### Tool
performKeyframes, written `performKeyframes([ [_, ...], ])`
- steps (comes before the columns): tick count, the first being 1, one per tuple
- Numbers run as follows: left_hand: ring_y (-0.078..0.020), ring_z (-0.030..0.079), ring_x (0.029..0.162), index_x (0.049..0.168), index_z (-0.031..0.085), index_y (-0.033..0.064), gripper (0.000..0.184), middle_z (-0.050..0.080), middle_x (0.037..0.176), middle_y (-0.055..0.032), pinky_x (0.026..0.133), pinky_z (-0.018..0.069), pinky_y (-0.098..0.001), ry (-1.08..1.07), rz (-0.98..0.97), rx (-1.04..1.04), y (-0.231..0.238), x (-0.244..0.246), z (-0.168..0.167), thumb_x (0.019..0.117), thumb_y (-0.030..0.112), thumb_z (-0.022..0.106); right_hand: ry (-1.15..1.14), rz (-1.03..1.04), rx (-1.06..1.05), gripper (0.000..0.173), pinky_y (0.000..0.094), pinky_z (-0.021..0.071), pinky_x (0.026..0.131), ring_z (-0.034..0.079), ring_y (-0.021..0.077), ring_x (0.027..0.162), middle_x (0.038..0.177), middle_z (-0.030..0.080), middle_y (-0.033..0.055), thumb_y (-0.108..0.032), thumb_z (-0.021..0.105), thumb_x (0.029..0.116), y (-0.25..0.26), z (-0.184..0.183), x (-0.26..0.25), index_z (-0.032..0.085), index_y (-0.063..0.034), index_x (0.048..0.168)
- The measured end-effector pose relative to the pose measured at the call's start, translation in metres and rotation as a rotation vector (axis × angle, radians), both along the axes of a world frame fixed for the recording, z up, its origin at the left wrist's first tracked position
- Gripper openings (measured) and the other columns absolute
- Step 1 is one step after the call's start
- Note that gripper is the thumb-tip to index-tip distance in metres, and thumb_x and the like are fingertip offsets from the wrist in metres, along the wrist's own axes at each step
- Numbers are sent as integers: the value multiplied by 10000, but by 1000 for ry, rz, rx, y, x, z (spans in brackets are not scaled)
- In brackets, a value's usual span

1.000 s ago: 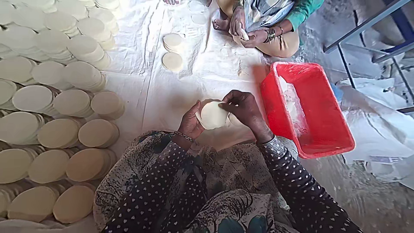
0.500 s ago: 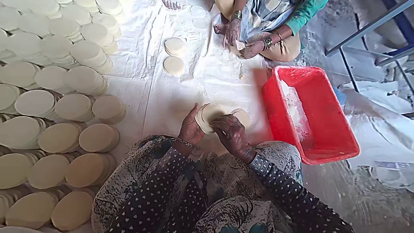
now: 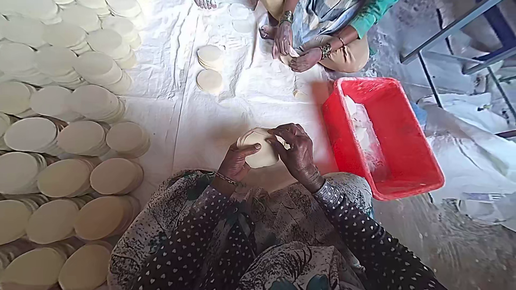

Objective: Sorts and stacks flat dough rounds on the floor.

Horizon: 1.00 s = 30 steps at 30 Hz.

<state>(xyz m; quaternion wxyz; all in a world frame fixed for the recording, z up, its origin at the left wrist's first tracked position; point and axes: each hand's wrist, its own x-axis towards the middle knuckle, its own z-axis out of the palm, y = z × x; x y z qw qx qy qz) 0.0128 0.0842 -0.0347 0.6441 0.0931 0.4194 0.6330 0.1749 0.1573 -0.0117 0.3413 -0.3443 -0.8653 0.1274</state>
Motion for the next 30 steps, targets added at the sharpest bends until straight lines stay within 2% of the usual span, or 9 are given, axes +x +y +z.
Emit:
performKeyframes([
  [4, -176, 724, 864, 1178, 644, 65, 290, 726, 1031, -73, 748, 624, -355, 50, -29, 19, -2, 0, 0, 927, -79, 631, -130, 56, -75, 106, 428, 527, 786, 659, 293, 914, 985, 712, 127, -113, 755, 902, 2, 13, -1, 779, -53, 986],
  [8, -171, 721, 853, 1162, 643, 56, 280, 725, 1012, -74, 742, 623, -353, 72, -39, 12, -1, 1, 1, 924, -91, 627, -224, 64, -120, 101, 448, 542, 745, 669, 301, 867, 902, 701, 115, -157, 773, 876, 12, 17, -3, 765, -62, 906],
  [10, -174, 720, 861, 1180, 639, 55, 293, 722, 1026, -77, 748, 623, -355, 63, -41, 6, -1, 0, 0, 925, -88, 626, -232, 68, -119, 105, 441, 535, 748, 659, 296, 871, 905, 695, 111, -171, 768, 886, 12, 20, -2, 762, -66, 898],
  [13, -201, 722, 870, 1201, 628, 39, 296, 719, 1033, -106, 754, 624, -381, 14, -29, -24, 2, -2, -2, 931, -83, 626, -202, 114, -63, 81, 456, 515, 753, 640, 307, 883, 939, 673, 135, -102, 762, 890, 3, 23, 5, 741, -32, 925],
  [15, -187, 719, 870, 1200, 626, 61, 282, 716, 1031, -86, 753, 622, -370, 46, -51, -39, -1, -1, 2, 941, -51, 627, -196, 134, -31, 81, 451, 514, 749, 639, 304, 878, 939, 669, 138, -86, 753, 892, 0, 23, 7, 732, -22, 937],
  [19, -194, 720, 894, 1202, 624, 41, 301, 718, 1047, -100, 782, 621, -380, 10, -38, 7, 2, -1, -7, 932, -91, 616, -222, 141, -32, 91, 411, 541, 755, 672, 282, 870, 906, 712, 105, -122, 728, 912, 13, 14, 2, 776, -66, 965],
  [22, -180, 715, 909, 1238, 616, 57, 332, 712, 1074, -87, 792, 617, -371, 58, -68, 12, 0, -1, -4, 932, -72, 622, -285, 171, -23, 86, 417, 540, 743, 664, 291, 872, 889, 699, 101, -130, 716, 908, 16, 16, -1, 775, -72, 932],
  [30, -185, 715, 883, 1225, 622, 52, 325, 713, 1057, -92, 768, 617, -369, 69, -57, -1, 1, -1, -6, 922, -67, 639, -385, 214, 78, 133, 408, 522, 677, 638, 301, 849, 838, 644, 103, -149, 660, 928, 16, 19, -5, 737, -58, 869],
])
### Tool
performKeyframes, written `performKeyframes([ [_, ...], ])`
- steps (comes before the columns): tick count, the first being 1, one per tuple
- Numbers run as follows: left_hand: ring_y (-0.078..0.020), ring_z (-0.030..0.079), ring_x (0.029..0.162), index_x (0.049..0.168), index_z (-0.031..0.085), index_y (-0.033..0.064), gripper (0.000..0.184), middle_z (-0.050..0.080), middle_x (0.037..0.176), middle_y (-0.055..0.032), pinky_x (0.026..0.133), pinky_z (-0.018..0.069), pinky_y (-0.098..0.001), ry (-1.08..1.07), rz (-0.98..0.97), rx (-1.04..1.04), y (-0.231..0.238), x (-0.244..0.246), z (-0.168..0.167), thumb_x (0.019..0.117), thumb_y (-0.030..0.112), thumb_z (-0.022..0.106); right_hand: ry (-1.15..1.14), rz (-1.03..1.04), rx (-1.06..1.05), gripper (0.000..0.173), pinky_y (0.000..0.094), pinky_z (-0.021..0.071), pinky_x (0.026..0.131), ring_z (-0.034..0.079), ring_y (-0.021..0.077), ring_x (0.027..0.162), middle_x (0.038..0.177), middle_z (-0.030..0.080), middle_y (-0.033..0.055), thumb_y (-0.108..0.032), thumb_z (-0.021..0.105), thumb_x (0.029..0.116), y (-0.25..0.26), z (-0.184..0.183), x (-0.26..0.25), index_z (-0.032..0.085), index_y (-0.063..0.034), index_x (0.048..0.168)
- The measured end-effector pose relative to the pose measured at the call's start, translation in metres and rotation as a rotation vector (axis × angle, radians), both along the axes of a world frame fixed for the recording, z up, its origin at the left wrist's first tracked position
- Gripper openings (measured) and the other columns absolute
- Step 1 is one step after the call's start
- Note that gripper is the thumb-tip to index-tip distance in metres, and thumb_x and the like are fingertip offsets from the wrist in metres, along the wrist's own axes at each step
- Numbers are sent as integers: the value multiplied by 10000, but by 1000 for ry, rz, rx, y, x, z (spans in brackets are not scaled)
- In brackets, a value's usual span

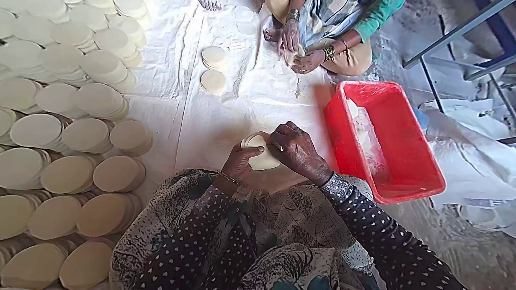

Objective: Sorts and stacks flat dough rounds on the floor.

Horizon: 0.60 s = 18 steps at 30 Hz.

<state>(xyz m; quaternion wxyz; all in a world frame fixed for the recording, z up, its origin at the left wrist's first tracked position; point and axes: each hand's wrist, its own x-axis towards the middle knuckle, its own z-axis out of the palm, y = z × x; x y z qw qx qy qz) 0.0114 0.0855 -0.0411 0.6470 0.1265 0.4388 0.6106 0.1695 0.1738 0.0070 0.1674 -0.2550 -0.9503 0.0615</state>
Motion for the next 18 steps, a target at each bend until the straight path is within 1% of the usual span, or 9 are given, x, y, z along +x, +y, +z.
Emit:
performKeyframes([
  [3, -185, 719, 879, 1212, 634, 53, 316, 719, 1049, -93, 769, 618, -368, -11, -9, 13, 0, 0, -4, 920, -69, 637, 49, -18, -85, 106, 427, 534, 692, 652, 293, 846, 845, 665, 99, -171, 714, 878, 2, 0, 2, 740, -69, 863],
  [5, -189, 721, 873, 1204, 637, 44, 311, 723, 1045, -98, 763, 620, -362, -16, -14, 20, 0, 0, -3, 920, -83, 627, 133, -72, -263, 83, 422, 547, 706, 670, 253, 832, 876, 694, 93, -142, 771, 844, 5, 3, 5, 752, -71, 884],
  [6, -189, 718, 876, 1209, 635, 43, 316, 720, 1049, -99, 765, 617, -361, -11, -19, 16, 0, 0, -3, 920, -84, 625, 190, -103, -370, 74, 388, 544, 676, 667, 218, 797, 880, 697, 86, -108, 780, 839, 6, 3, 7, 748, -67, 893],
  [8, -191, 713, 883, 1228, 632, 43, 327, 714, 1062, -102, 771, 613, -362, -4, -25, 8, -1, -1, -1, 926, -82, 623, 299, -153, -584, 64, 305, 520, 603, 637, 157, 712, 862, 698, 80, -47, 768, 861, 7, 5, 12, 723, -38, 906],
  [10, -188, 713, 879, 1218, 638, 43, 316, 716, 1052, -102, 769, 615, -357, -2, -26, 6, -1, 0, 0, 927, -80, 624, 354, -203, -732, 56, 264, 501, 576, 606, 117, 641, 796, 687, 74, -24, 746, 887, 7, 7, 15, 705, -11, 924],
  [12, -185, 715, 889, 1218, 643, 41, 325, 718, 1061, -102, 774, 615, -354, -4, -27, 9, -1, 1, 0, 922, -93, 619, 381, -235, -788, 69, 236, 494, 563, 593, 90, 607, 763, 682, 61, 0, 741, 887, 7, 5, 17, 689, -17, 929],
  [15, -183, 712, 903, 1219, 651, 41, 332, 718, 1079, -97, 784, 611, -355, -7, -32, 12, -1, 1, 2, 925, -105, 606, 399, -286, -888, 72, 204, 440, 538, 536, 63, 583, 763, 670, 52, 21, 714, 909, 5, 5, 18, 698, -10, 973],
  [17, -187, 714, 894, 1219, 646, 39, 331, 718, 1068, -100, 781, 614, -361, -7, -34, 15, -1, 1, 1, 925, -108, 603, 369, -307, -909, 92, 205, 435, 555, 527, 58, 598, 798, 685, 53, -16, 681, 956, 5, 7, 17, 728, -6, 1034],
  [18, -189, 715, 887, 1213, 641, 36, 327, 718, 1060, -103, 781, 614, -365, -8, -33, 15, -1, 1, -1, 922, -109, 604, 343, -302, -894, 112, 208, 451, 577, 538, 55, 619, 815, 683, 47, -60, 662, 982, 5, 6, 17, 733, -11, 1053],
])
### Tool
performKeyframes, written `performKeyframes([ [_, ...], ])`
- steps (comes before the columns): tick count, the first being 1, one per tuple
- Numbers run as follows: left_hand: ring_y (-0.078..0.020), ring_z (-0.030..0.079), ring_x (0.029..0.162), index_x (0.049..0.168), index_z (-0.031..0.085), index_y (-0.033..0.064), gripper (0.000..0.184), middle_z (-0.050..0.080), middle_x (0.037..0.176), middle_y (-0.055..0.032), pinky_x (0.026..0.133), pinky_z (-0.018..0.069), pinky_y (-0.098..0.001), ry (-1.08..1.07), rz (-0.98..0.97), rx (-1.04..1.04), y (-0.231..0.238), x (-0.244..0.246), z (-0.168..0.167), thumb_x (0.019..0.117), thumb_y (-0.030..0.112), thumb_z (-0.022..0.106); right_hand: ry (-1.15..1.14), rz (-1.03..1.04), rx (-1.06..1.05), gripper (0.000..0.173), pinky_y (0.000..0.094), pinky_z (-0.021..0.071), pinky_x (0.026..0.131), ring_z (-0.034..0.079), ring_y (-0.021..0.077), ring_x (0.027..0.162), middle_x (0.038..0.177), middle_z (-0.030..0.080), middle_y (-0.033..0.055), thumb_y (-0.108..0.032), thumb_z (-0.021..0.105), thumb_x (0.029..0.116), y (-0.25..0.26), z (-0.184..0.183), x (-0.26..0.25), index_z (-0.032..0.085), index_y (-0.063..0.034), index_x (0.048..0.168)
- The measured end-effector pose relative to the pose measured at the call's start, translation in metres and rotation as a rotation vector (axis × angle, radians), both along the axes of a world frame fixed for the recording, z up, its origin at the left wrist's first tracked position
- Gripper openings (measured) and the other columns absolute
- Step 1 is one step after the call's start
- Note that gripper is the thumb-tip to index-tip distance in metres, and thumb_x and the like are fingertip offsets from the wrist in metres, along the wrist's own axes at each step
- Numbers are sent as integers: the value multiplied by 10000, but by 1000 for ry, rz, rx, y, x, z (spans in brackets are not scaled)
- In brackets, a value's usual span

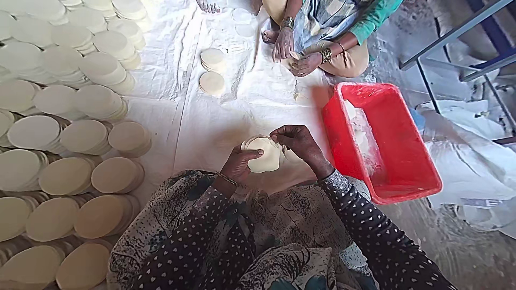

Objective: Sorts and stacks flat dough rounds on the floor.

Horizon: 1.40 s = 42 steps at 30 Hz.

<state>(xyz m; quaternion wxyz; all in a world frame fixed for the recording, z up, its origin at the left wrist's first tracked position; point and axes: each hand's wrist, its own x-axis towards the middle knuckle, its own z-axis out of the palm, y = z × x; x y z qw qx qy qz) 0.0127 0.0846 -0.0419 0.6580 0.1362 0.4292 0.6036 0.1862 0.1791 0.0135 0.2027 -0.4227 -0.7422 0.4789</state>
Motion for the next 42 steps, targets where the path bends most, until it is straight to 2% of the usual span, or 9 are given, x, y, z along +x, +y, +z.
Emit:
performKeyframes([
  [6, -192, 707, 901, 1220, 637, 25, 329, 712, 1065, -113, 797, 608, -370, 10, 10, -5, 2, 1, -3, 920, -107, 613, -64, 53, 120, 125, 272, 549, 664, 654, 78, 695, 832, 732, 31, -90, 825, 845, 11, -13, -4, 752, -50, 938],
  [12, -189, 714, 879, 1184, 645, 28, 297, 718, 1039, -108, 777, 614, -363, 7, 6, -13, 1, 0, -2, 919, -102, 616, 61, 66, 108, 132, 246, 504, 541, 611, 106, 606, 756, 683, 60, 1, 791, 844, 1, -4, 0, 677, -28, 903],
  [21, -206, 713, 902, 1253, 600, 46, 362, 708, 1071, -116, 780, 613, -381, -34, -20, -61, 2, 0, -4, 915, -86, 611, 125, -180, -198, 182, 224, 529, 515, 616, 67, 556, 747, 712, 42, 49, 799, 821, 21, -25, -8, 695, 5, 964],
  [25, -209, 707, 885, 1229, 606, 42, 321, 704, 1049, -120, 777, 609, -386, -75, -3, -95, 1, 0, -2, 929, -71, 604, -42, -119, 427, 228, 377, 599, 853, 721, 216, 967, 1116, 722, 145, -50, 669, 976, -11, -15, -1, 663, 0, 1199],
  [28, -151, 704, 824, 1088, 632, 68, 244, 715, 944, -60, 745, 608, -332, -85, 39, -38, -2, 1, -1, 925, -97, 554, -35, 187, 631, 598, 487, 366, 1206, 512, 322, 1406, 1481, 555, 211, -334, 592, 1014, -41, -18, -16, 520, 73, 1445],
  [32, -124, 694, 770, 1056, 607, 95, 243, 708, 892, -36, 694, 599, -313, -57, 48, -49, -2, 1, -5, 942, -85, 491, -225, 343, 737, 992, 618, 216, 1239, 333, 388, 1519, 1581, 441, 219, -695, 591, 892, -48, -52, -26, 444, 72, 1504],
  [35, -182, 702, 858, 1232, 584, 51, 310, 697, 1023, -98, 756, 608, -356, -57, 40, -121, -2, 0, -2, 943, -61, 601, -250, 123, 270, 661, 583, 322, 1196, 451, 352, 1446, 1562, 462, 212, -419, 438, 1081, -26, -60, -8, 363, 28, 1563],
  [39, -199, 706, 976, 1286, 568, 82, 259, 698, 1112, -99, 845, 604, -392, -149, 36, -96, 4, -4, 1, 1031, 126, 564, 200, -215, -567, 968, 468, 573, 926, 680, 256, 1144, 1319, 666, 162, -730, 9, 998, -2, -58, 1, 509, -44, 1463],
  [42, -170, 673, 1062, 1359, 539, 111, 364, 670, 1206, -69, 899, 577, -373, -30, 3, -149, -2, 0, 7, 1072, 333, 512, 430, -265, -928, 835, 420, 607, 849, 714, 209, 1011, 1141, 727, 94, -775, 253, 977, -18, -44, -12, 612, -103, 1319],
])
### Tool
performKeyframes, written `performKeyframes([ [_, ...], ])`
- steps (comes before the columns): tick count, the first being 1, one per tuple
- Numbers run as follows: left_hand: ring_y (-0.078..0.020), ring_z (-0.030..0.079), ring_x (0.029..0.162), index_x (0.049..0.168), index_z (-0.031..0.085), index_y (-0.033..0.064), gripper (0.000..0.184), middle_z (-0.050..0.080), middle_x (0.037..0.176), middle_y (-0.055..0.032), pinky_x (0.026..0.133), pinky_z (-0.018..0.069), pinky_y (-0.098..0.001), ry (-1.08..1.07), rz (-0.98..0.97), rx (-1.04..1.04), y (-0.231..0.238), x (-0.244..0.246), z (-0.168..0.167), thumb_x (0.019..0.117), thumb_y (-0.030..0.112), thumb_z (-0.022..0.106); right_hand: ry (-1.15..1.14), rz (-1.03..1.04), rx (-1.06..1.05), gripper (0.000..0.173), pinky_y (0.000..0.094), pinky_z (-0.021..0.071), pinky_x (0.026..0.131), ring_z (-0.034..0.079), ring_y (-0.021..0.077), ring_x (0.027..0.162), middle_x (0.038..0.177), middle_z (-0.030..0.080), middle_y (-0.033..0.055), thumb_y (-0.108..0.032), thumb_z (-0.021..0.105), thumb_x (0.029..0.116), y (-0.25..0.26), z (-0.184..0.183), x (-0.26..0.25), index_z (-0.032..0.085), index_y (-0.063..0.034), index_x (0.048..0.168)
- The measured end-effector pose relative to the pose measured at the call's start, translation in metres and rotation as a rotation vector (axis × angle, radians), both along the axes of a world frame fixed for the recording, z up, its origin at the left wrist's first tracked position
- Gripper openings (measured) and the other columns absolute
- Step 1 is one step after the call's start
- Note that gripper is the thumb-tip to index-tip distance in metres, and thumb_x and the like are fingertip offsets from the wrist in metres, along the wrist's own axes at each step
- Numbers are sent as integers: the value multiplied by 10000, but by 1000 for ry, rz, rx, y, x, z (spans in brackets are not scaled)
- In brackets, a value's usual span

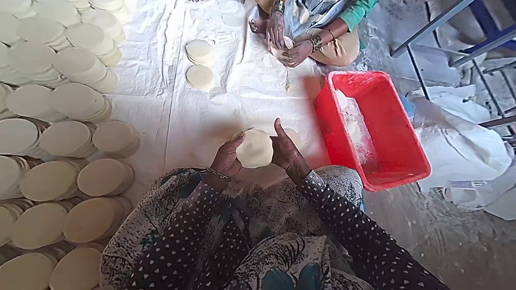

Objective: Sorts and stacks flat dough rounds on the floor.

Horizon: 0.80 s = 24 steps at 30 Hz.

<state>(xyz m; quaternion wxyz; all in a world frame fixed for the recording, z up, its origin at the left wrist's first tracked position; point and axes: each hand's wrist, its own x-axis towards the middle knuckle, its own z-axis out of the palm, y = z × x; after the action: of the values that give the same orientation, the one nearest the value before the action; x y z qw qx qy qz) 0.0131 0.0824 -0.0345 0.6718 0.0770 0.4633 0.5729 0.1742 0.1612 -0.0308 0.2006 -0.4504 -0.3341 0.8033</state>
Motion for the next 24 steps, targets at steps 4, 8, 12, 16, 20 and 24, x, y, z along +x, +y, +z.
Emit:
performKeyframes([
  [4, -210, 628, 1077, 1372, 548, 74, 477, 641, 1233, -133, 930, 518, -436, 596, -235, 45, -5, 2, -5, 1091, 442, 433, -94, -16, 55, 262, 327, 625, 742, 725, 152, 833, 971, 743, 74, -141, 735, 930, -10, -7, -12, 680, -49, 1169],
  [8, -345, 612, 880, 1202, 581, -3, 548, 619, 1008, -234, 766, 495, -537, 871, -311, 8, -7, -3, -11, 1066, 515, 463, -323, 59, 199, 360, 336, 606, 723, 697, 164, 841, 1039, 721, 110, -100, 774, 897, -13, -3, -12, 665, -24, 1232],
  [12, -222, 663, 857, 1233, 646, 117, 664, 682, 1060, -125, 718, 568, -420, 543, -223, -87, -4, -10, -2, 994, 697, 430, -317, 136, 361, 342, 315, 615, 755, 709, 134, 834, 993, 735, 101, -76, 803, 866, 8, 0, -8, 681, 6, 1175],
  [16, -154, 671, 991, 1234, 636, 56, 817, 703, 1110, -80, 905, 550, -378, 420, -94, 183, 7, -28, -21, 1033, 695, 168, -254, 468, 647, 292, 309, 601, 775, 703, 114, 804, 904, 742, 78, -73, 846, 789, 23, 29, -16, 725, 5, 1043],
  [20, -157, 727, 925, 1088, 740, 105, 971, 759, 1006, -71, 822, 606, -366, -15, -97, 358, 9, -34, -12, 984, 747, 19, -245, 814, 852, 275, 281, 567, 713, 666, 68, 742, 833, 721, 26, -130, 886, 767, 35, 63, -39, 737, -35, 977],
  [24, -167, 699, 1017, 1265, 621, 131, 355, 710, 1127, -54, 871, 604, -387, -97, -92, 308, 6, -29, -19, 1052, 371, 470, -470, 581, 996, 363, 413, 567, 787, 686, 186, 805, 916, 727, 104, -165, 873, 797, 37, 58, -45, 714, -21, 1089],
])
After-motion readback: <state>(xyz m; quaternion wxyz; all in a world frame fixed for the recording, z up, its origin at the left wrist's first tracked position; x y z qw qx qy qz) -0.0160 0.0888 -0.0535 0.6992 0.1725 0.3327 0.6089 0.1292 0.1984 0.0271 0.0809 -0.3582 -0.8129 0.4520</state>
